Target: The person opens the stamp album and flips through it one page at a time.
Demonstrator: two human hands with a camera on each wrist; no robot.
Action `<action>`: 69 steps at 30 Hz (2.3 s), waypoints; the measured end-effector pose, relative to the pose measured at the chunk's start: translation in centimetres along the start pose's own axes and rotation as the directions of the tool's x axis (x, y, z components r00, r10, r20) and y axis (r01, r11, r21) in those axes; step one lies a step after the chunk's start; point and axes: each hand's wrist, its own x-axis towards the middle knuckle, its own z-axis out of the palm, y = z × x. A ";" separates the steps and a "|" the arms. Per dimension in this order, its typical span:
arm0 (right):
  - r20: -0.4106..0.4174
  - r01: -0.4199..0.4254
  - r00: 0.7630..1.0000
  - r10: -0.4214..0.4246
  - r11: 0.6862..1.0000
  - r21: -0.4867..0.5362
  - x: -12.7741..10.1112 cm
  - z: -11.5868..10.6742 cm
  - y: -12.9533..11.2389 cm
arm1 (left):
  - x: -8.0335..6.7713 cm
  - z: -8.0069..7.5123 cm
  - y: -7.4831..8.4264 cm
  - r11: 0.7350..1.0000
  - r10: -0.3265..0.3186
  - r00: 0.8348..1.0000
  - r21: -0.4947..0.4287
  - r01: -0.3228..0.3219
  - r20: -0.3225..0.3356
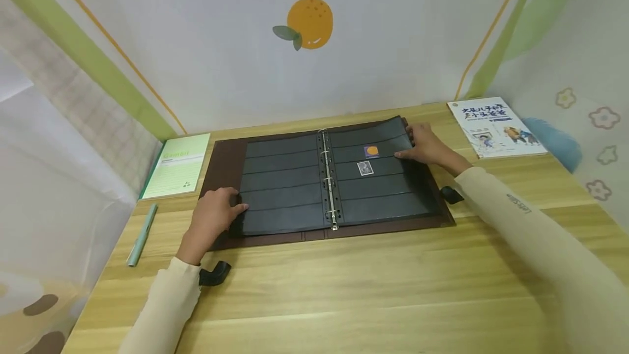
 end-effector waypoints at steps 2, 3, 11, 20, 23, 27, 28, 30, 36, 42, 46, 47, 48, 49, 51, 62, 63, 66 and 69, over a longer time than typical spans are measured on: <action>0.002 -0.001 1.000 0.001 1.000 -0.001 -0.2 -0.2 -0.1 | -0.1 0.1 0.7 0.999 0.000 0.999 0.049 0.002 -0.036; 0.001 0.005 1.000 -0.005 1.000 -0.011 -0.2 -0.3 -0.1 | -0.2 0.2 1.0 0.997 0.006 0.998 0.077 -0.001 -0.058; -0.015 0.061 0.998 -0.060 0.997 0.039 -0.5 -1.4 -0.9 | -0.4 1.3 2.6 0.978 0.127 0.988 0.178 -0.109 -0.091; 0.056 -0.020 0.998 0.002 0.942 0.335 -0.6 -3.7 -2.5 | 0.3 2.5 3.9 0.965 0.189 0.972 0.159 -0.210 0.136; 0.001 0.000 1.000 0.000 0.939 0.345 -0.2 -4.1 -3.8 | 0.4 2.6 4.1 0.967 0.177 0.970 0.153 -0.202 0.167; -0.071 0.029 0.997 -0.006 0.944 0.330 0.1 -4.6 -6.3 | 0.5 2.5 4.3 0.966 0.168 0.969 0.163 -0.199 0.183; -0.077 0.034 0.997 -0.009 0.943 0.332 0.1 -4.7 -6.9 | 0.5 2.4 4.3 0.965 0.169 0.968 0.168 -0.201 0.185; -0.091 0.051 0.996 -0.022 0.941 0.334 0.1 -4.9 -8.2 | 0.6 2.3 4.5 0.961 0.174 0.967 0.182 -0.208 0.187; -0.115 0.076 0.992 -0.043 0.952 0.297 0.6 -4.9 -11.4 | 0.5 1.9 5.2 0.943 0.198 0.964 0.233 -0.236 0.175; -0.110 0.082 0.992 -0.054 0.961 0.263 1.7 -4.6 -14.1 | 0.9 1.2 7.2 0.932 0.253 0.966 0.255 -0.258 0.054; -0.096 0.079 0.994 -0.056 0.963 0.259 2.4 -4.2 -16.0 | 1.7 -0.2 9.8 0.973 0.221 0.975 0.061 -0.222 0.021; -0.087 0.072 0.995 -0.052 0.964 0.257 2.6 -4.1 -16.4 | 1.9 -0.6 10.6 0.975 0.222 0.975 -0.011 -0.221 0.019; -0.075 0.064 0.996 -0.047 0.966 0.251 2.7 -3.9 -16.7 | 2.1 -1.0 11.5 0.971 0.225 0.974 -0.088 -0.223 0.013; -0.067 0.059 0.997 -0.044 0.969 0.240 2.8 -3.8 -17.1 | 2.1 -1.3 12.3 0.959 0.235 0.972 -0.165 -0.229 0.012; -0.051 0.054 0.998 -0.044 0.977 0.208 2.9 -3.5 -17.7 | 2.2 -2.0 14.0 0.921 0.282 0.959 -0.278 -0.271 0.000; -0.032 0.049 0.999 -0.044 0.980 0.194 2.9 -1.8 -20.5 | 1.8 -4.0 18.7 0.761 0.287 0.951 -0.630 -0.157 0.110; -0.028 0.048 0.999 -0.044 0.979 0.200 2.9 -1.7 -20.7 | 1.8 -4.1 18.8 0.735 0.283 0.950 -0.667 -0.125 0.134; -0.006 0.051 0.999 -0.051 0.977 0.206 3.0 -1.7 -21.2 | 1.5 -4.3 18.9 0.623 0.277 0.945 -0.781 -0.038 0.175; 0.028 0.067 0.997 -0.074 0.974 0.216 3.3 -1.9 -21.6 | 1.4 -4.6 19.0 0.509 0.278 0.948 -0.861 -0.009 0.154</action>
